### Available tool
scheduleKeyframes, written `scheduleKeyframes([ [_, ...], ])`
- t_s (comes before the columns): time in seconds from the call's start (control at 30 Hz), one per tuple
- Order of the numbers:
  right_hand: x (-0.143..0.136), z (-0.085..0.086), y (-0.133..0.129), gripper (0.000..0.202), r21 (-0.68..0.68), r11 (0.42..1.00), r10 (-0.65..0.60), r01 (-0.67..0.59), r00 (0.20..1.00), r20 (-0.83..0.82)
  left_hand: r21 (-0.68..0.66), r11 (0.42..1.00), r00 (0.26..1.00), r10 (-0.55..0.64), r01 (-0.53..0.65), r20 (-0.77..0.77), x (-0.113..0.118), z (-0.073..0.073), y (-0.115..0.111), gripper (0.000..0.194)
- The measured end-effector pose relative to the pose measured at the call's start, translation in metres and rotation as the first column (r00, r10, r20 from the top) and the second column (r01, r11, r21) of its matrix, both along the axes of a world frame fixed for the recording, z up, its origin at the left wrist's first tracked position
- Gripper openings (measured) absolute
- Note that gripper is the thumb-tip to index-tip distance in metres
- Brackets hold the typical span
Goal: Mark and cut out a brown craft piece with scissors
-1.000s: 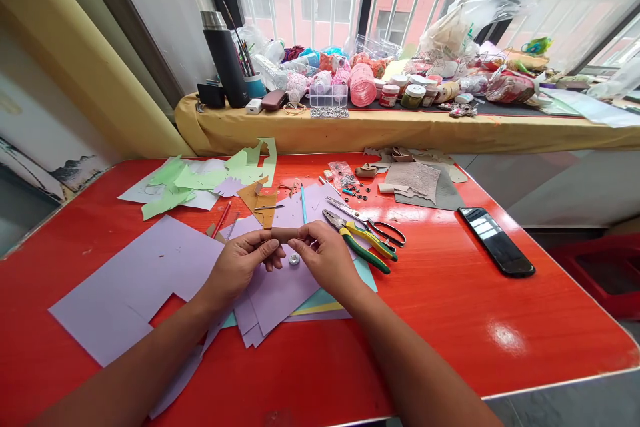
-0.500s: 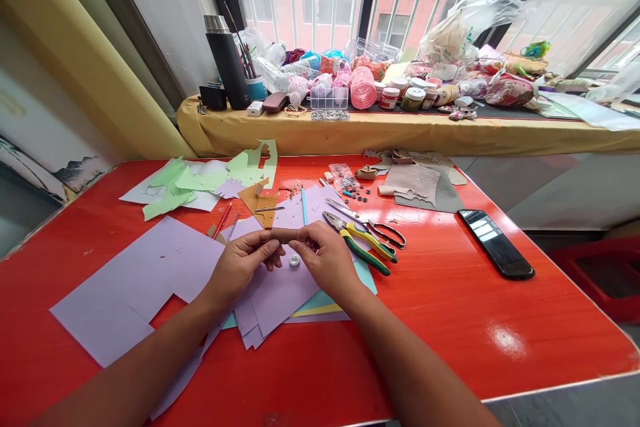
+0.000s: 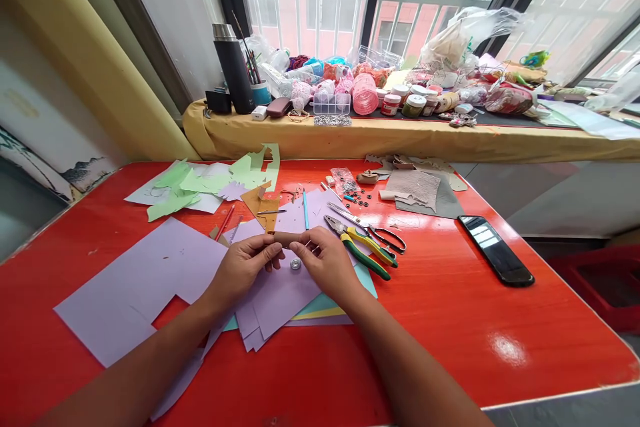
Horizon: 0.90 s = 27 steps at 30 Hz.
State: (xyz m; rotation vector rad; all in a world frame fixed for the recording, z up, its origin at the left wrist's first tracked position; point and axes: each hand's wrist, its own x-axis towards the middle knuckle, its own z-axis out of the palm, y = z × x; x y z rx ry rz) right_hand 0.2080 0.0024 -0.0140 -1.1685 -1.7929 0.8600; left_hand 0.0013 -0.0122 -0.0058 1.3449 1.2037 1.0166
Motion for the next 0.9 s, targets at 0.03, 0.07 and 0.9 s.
scheduleKeyframes([
  [0.03, 0.000, 0.001, 0.000, 0.020, -0.011, 1.000, 0.002, -0.002, 1.000, -0.010, 0.006, 1.000, 1.000, -0.007, 0.007, -0.019, -0.001, 0.000, 0.000, 0.030],
  [0.07, 0.000, 0.001, 0.000, 0.021, -0.024, 1.000, 0.002, -0.002, 1.000, -0.020, 0.017, 1.000, 0.999, -0.018, 0.019, -0.044, -0.001, 0.000, 0.000, 0.028],
  [0.9, -0.001, 0.018, -0.006, 0.022, -0.214, 0.976, 0.051, 0.047, 0.903, 0.427, 0.457, 0.822, 0.563, 0.210, 0.341, -0.799, -0.037, -0.021, 0.024, 0.035],
])
